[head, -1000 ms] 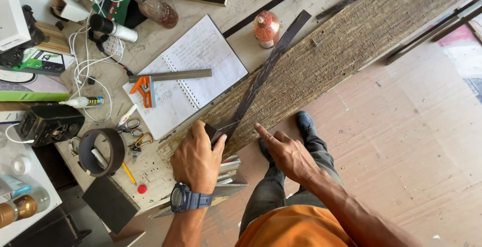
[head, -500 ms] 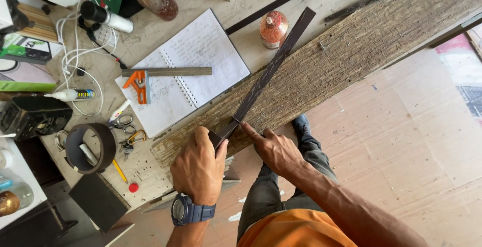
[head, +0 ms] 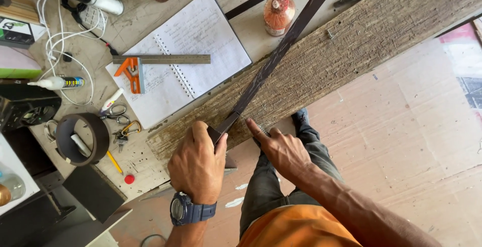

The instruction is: Filing and scraping the edges of a rectangular workpiece using a small blade on a workbench.

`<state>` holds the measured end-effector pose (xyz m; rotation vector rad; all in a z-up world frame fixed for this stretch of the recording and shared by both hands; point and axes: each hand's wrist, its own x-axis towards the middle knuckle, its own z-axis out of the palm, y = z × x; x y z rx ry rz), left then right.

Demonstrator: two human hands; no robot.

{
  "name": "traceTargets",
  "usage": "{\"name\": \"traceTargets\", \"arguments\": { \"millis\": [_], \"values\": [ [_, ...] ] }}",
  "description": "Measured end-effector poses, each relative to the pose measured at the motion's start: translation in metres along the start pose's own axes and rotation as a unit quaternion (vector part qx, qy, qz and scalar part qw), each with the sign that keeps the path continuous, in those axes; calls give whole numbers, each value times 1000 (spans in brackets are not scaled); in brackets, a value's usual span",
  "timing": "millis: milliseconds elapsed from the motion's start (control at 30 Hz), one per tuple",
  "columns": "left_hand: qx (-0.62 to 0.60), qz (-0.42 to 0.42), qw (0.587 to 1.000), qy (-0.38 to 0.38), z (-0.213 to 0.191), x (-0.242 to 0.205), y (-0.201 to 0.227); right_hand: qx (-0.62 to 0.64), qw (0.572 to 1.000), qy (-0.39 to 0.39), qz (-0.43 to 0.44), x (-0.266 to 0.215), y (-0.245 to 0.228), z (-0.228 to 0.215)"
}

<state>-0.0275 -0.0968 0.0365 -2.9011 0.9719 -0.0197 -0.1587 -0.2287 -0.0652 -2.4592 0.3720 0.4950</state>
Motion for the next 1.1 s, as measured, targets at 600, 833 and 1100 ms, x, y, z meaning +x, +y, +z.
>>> {"name": "traceTargets", "arguments": {
  "millis": [600, 833, 1100],
  "values": [
    [3, -16, 999, -35, 4, 4, -3, 84, 996, 2, 23, 1, -12, -11],
    [2, -6, 1000, -16, 8, 2, -3, 21, 1000, 18, -11, 20, -5, -3],
    [-4, -19, 1000, -11, 3, 3, 2, 9, 999, 8, -31, 13, -1, -13]
  ]
}}
